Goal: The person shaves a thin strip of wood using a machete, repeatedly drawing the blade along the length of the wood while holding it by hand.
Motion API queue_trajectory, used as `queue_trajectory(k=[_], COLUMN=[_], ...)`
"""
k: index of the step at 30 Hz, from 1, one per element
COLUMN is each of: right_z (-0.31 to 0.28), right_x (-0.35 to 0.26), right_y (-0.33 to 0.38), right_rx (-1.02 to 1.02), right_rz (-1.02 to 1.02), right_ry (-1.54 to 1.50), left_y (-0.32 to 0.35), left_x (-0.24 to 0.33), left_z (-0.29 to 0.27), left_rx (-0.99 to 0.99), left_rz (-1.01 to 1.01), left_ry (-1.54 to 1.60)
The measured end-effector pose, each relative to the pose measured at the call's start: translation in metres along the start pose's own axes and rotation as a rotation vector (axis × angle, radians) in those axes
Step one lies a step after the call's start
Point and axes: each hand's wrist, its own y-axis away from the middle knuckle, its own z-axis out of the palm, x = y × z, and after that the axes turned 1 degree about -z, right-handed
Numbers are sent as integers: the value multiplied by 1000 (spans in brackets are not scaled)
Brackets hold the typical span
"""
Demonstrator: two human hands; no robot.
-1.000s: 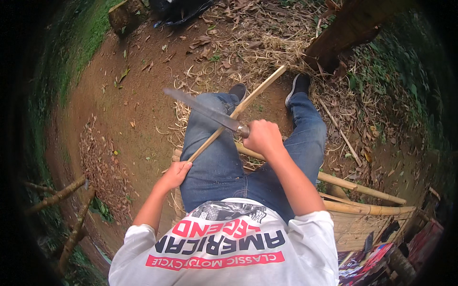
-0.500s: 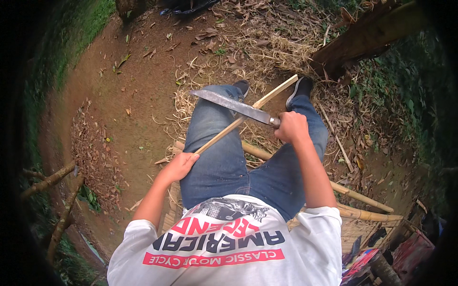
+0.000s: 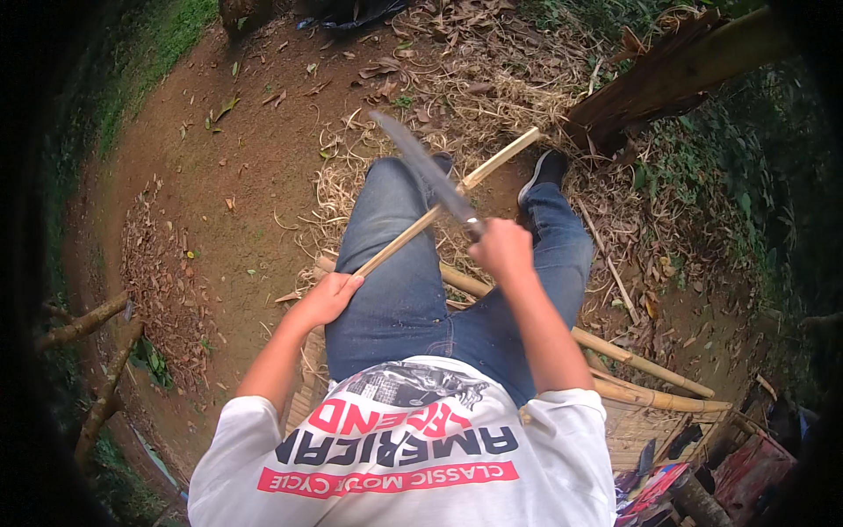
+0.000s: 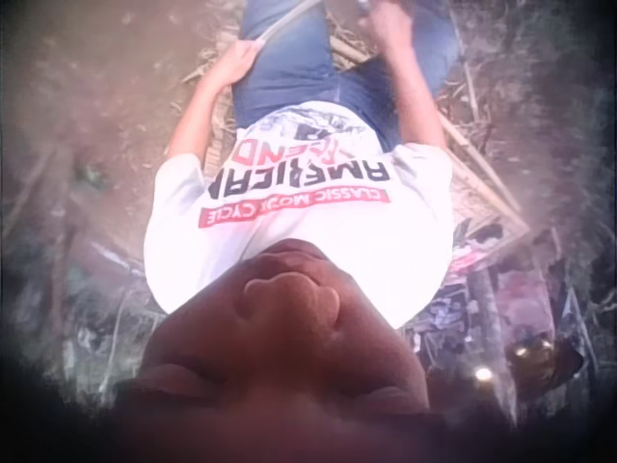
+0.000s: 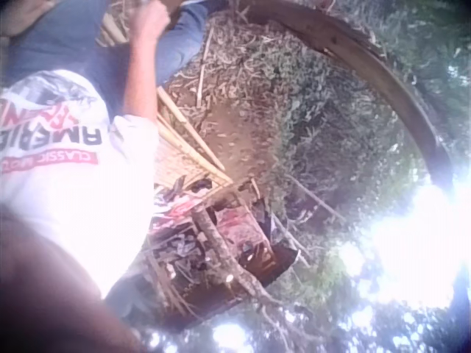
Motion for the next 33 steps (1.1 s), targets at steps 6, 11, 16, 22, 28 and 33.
queue_trajectory(k=[6, 11, 16, 22, 28, 33], right_z=[-24, -48, -3, 37, 8, 4], right_x=[49, 82, 18, 18, -25, -32], right_y=[-20, -9, 15, 31, 54, 67], right_rx=[-1, 140, -19, -21, 9, -86], right_rz=[88, 307, 279, 438, 325, 130], right_ry=[137, 42, -134, -1085, -1819, -2070], left_y=[16, 2, 0, 7, 5, 20], left_x=[-9, -7, -15, 20, 85, 94], left_z=[-3, -6, 6, -3, 13, 29], left_rx=[41, 10, -17, 88, 68, 241], left_rz=[7, 3, -7, 97, 229, 296], left_ry=[0, 4, 195, 151, -259, -477])
